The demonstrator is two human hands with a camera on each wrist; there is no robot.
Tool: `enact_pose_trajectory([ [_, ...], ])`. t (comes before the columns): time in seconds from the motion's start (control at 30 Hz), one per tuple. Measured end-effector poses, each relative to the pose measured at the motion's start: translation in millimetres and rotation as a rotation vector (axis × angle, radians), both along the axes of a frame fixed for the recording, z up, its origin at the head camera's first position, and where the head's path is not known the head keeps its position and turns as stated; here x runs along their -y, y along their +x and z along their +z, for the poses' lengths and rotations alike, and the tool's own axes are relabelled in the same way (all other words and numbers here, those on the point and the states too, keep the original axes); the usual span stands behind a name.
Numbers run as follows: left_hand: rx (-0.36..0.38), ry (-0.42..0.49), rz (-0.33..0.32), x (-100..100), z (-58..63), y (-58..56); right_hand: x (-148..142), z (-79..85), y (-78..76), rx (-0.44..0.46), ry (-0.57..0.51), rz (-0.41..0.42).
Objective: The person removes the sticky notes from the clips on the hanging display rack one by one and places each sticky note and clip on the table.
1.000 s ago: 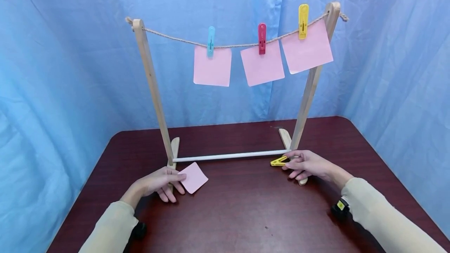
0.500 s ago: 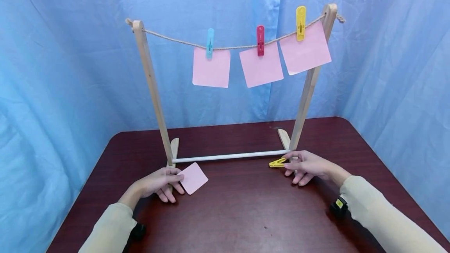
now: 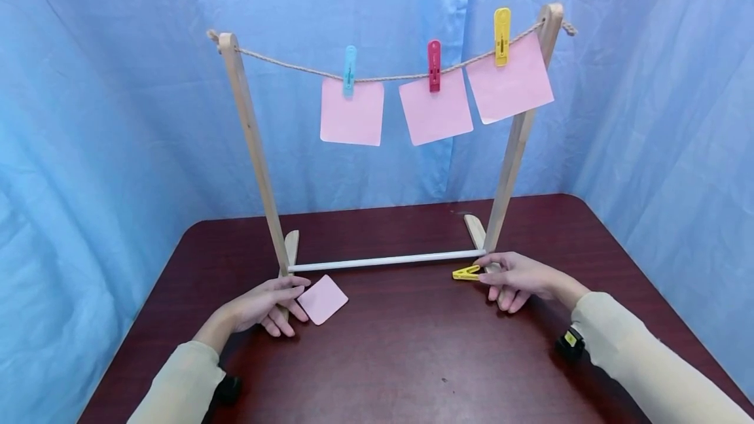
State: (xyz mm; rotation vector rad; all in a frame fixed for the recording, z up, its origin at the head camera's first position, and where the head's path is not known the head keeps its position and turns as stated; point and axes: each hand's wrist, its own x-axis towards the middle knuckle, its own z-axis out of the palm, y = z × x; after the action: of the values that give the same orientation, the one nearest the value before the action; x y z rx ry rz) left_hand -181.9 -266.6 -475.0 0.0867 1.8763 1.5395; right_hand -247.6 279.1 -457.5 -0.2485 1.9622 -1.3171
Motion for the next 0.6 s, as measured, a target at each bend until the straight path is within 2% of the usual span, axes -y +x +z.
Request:
enact_pose_trajectory([
  [0.6, 0.008, 0.02, -0.009, -0.2, 2.0, 0.3, 1.2, 2.9, 1.1, 0.005, 0.004, -0.003],
])
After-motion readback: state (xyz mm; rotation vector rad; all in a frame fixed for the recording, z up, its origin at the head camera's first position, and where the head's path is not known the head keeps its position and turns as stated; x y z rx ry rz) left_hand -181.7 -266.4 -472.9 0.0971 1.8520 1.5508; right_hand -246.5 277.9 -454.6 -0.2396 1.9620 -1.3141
